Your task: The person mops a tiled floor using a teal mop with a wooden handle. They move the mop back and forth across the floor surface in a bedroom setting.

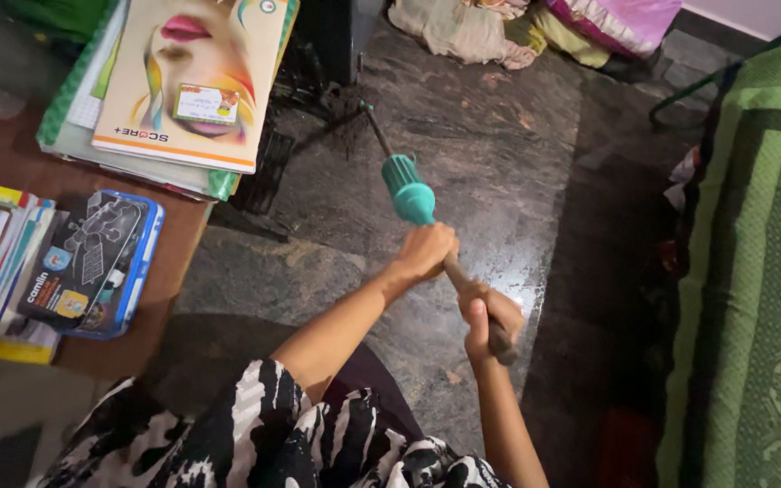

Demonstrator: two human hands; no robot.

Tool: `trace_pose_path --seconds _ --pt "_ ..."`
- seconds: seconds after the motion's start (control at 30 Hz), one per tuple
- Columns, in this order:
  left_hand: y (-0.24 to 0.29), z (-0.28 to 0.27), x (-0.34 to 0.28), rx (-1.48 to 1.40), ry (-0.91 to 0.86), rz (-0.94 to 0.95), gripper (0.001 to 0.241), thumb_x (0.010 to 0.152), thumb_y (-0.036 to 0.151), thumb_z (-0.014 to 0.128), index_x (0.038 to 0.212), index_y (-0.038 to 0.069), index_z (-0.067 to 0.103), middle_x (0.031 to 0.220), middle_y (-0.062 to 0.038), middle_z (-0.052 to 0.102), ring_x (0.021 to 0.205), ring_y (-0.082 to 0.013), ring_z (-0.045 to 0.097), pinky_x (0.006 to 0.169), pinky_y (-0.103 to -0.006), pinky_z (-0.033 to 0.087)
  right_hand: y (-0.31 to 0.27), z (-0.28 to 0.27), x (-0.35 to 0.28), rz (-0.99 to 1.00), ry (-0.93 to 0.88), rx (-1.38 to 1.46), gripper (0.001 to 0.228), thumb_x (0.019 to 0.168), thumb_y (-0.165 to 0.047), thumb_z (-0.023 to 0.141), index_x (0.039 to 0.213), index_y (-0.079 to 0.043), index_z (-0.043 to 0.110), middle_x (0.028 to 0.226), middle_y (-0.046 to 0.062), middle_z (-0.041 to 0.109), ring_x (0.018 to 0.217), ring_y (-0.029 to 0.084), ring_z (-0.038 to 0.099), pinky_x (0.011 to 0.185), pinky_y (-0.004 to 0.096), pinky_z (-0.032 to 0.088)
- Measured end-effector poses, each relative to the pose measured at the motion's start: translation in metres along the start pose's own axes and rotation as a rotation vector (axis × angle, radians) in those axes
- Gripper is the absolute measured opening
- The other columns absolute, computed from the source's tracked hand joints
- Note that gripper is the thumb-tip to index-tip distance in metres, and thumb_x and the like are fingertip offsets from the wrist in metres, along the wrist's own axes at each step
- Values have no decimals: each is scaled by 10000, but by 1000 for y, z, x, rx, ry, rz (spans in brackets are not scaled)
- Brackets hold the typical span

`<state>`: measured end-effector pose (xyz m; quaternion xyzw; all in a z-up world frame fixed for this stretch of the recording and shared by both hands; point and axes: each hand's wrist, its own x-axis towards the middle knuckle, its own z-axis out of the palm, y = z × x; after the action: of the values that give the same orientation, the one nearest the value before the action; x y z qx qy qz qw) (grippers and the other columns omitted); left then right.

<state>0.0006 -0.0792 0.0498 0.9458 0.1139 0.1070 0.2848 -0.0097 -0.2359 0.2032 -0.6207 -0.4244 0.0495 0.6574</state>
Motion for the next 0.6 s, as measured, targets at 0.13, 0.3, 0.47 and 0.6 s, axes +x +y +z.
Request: trace_pose_path --seconds 0.13,0.3,0.47,0.6 --pt "30 7 -43 -82 53 115 164 819 243 638 734 137 729 845 -101 730 828 -356 710 686 -510 557 -53 -14 -32 15 -70 -22 400 1018 -160 562 670 15 475 645 73 515 585 185 525 580 312 415" --pt "87 -14 -108 -183 57 248 120 770 248 673 724 152 728 802 -100 712 797 -344 701 668 -495 549 -138 -28 -64 13 -147 7 277 935 -31 542 666 24 503 643 92 544 590 191 562 600 309 459" --pt "159 -47 -174 -202 -36 241 144 830 260 673 741 161 729 782 -84 704 760 -320 700 617 -476 542 -221 -47 -103 49 -150 126 228 884 2 539 664 43 494 629 111 523 562 186 545 813 445 530" --pt "195 -55 -207 -202 -23 297 203 874 277 674 724 144 702 766 -77 688 753 -314 695 626 -467 548 -237 -61 -138 28 -74 128 271 919 -31 556 662 20 491 610 90 525 540 180 533 591 338 480"
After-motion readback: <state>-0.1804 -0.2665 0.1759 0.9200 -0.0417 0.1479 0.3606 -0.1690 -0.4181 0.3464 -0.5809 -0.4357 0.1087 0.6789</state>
